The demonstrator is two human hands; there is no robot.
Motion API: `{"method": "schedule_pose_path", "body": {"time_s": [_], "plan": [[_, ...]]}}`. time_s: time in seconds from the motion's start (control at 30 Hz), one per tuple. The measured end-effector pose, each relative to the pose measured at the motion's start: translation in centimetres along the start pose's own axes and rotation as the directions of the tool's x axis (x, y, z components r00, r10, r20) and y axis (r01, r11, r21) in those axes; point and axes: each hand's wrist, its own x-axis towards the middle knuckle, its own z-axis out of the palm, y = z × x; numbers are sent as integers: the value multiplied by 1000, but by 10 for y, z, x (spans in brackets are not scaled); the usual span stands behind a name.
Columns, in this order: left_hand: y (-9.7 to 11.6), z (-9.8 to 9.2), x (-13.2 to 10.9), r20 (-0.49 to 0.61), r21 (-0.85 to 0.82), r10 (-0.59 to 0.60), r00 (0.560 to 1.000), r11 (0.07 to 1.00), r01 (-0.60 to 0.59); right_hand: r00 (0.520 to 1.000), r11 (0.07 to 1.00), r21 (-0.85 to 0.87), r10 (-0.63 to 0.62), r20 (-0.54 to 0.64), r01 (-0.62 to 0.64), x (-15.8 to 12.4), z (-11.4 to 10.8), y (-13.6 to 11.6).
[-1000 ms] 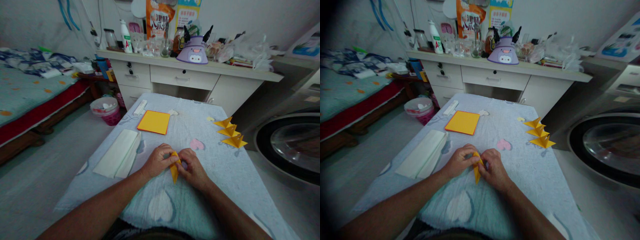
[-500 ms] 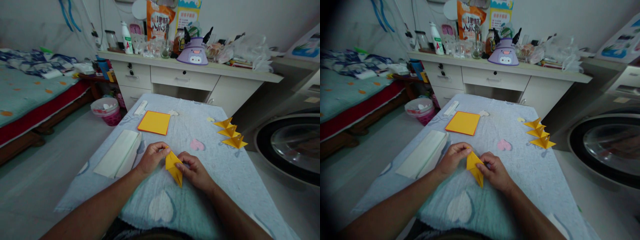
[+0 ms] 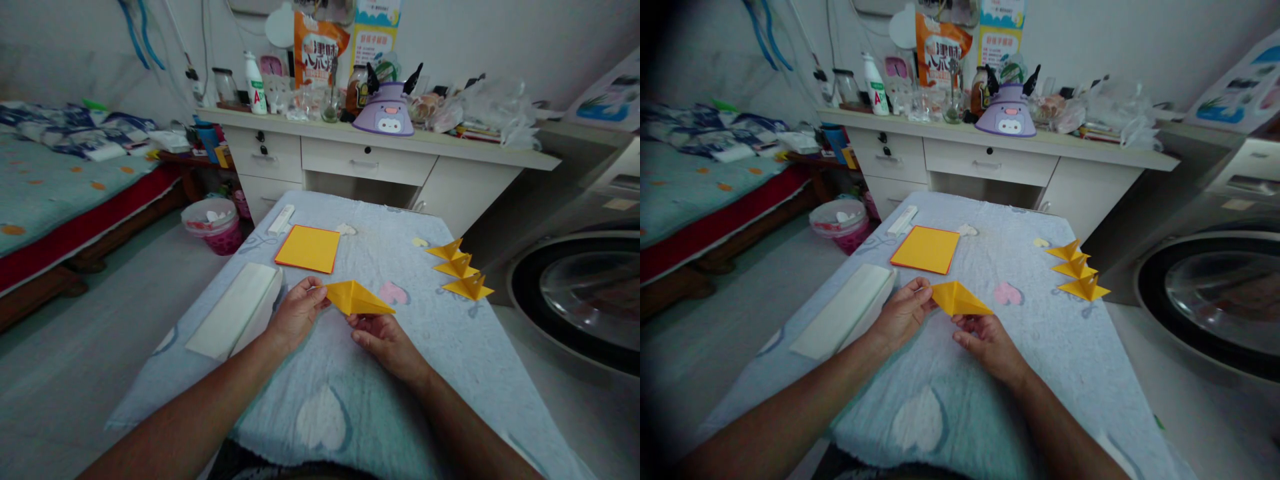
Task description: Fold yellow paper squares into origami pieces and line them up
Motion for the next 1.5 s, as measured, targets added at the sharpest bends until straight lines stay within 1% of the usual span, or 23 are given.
{"method": "schedule_pose_path", "body": {"time_s": [0.1,0.2,0.27,0.33,0.37,0.4,0.43,0.5,0.57,0.63,0.67,0.73,0.8,0.87,0.9,0.97,1.03,1.1,1.17,1.23,1.4,1.47,1.5], "plan": [[-5,1,0,42,16,-22,999,1000,22,996,1000,-14,-24,-84,23,1,0,0],[-9,1,0,97,87,-18,995,996,9,986,999,-37,-33,-166,27,1,-4,-3],[-11,1,0,117,177,8,993,984,-28,976,999,-40,-38,-212,30,0,-7,-4],[-11,0,-1,120,320,47,992,944,-83,967,998,-26,-57,-247,52,1,-9,-3],[-10,1,-2,122,420,69,990,900,-114,963,998,-16,-68,-261,66,1,-10,-2],[-9,1,-3,131,532,97,987,833,-153,958,997,-6,-74,-276,75,2,-10,-1],[-8,1,-4,150,642,133,980,741,-199,953,997,3,-78,-293,82,2,-10,0],[-6,3,-6,223,805,210,952,512,-301,941,996,12,-77,-328,85,4,-10,1],[-5,4,-7,303,871,269,914,311,-381,927,996,-24,-94,-363,92,4,-11,1],[-6,5,-9,344,889,312,885,196,-414,912,983,-144,-164,-376,118,3,-12,-1],[-7,5,-9,347,892,335,876,170,-418,901,961,-240,-224,-370,140,2,-13,-2],[-9,4,-11,321,896,369,872,180,-406,874,868,-456,-367,-320,197,0,-15,-6],[-12,3,-13,285,893,342,896,244,-377,843,743,-617,-486,-232,258,-3,-17,-9],[-14,4,-17,282,874,247,927,332,-354,815,643,-696,-561,-143,320,-4,-17,-12],[-15,5,-19,297,858,194,935,376,-350,803,604,-718,-587,-107,346,-5,-17,-12],[-15,7,-21,334,822,134,933,442,-358,786,540,-753,-616,-50,376,-4,-16,-12],[-14,9,-22,360,799,138,923,464,-381,786,500,-779,-618,-15,378,-3,-15,-9],[-14,9,-21,380,798,180,907,432,-420,797,487,-790,-604,5,374,-2,-14,-5],[-14,7,-18,399,810,220,890,370,-455,815,486,-791,-579,27,371,-1,-13,-2],[-15,3,-16,418,830,228,880,297,-471,839,493,-790,-541,49,364,-1,-13,0],[-16,-3,-14,460,879,130,878,69,-471,922,549,-766,-358,147,335,-2,-14,2],[-16,-4,-15,460,887,105,881,-6,-462,936,549,-771,-305,175,323,-2,-15,4],[-16,-4,-15,455,890,108,884,-27,-455,939,542,-777,-292,184,321,-2,-16,4]]}}
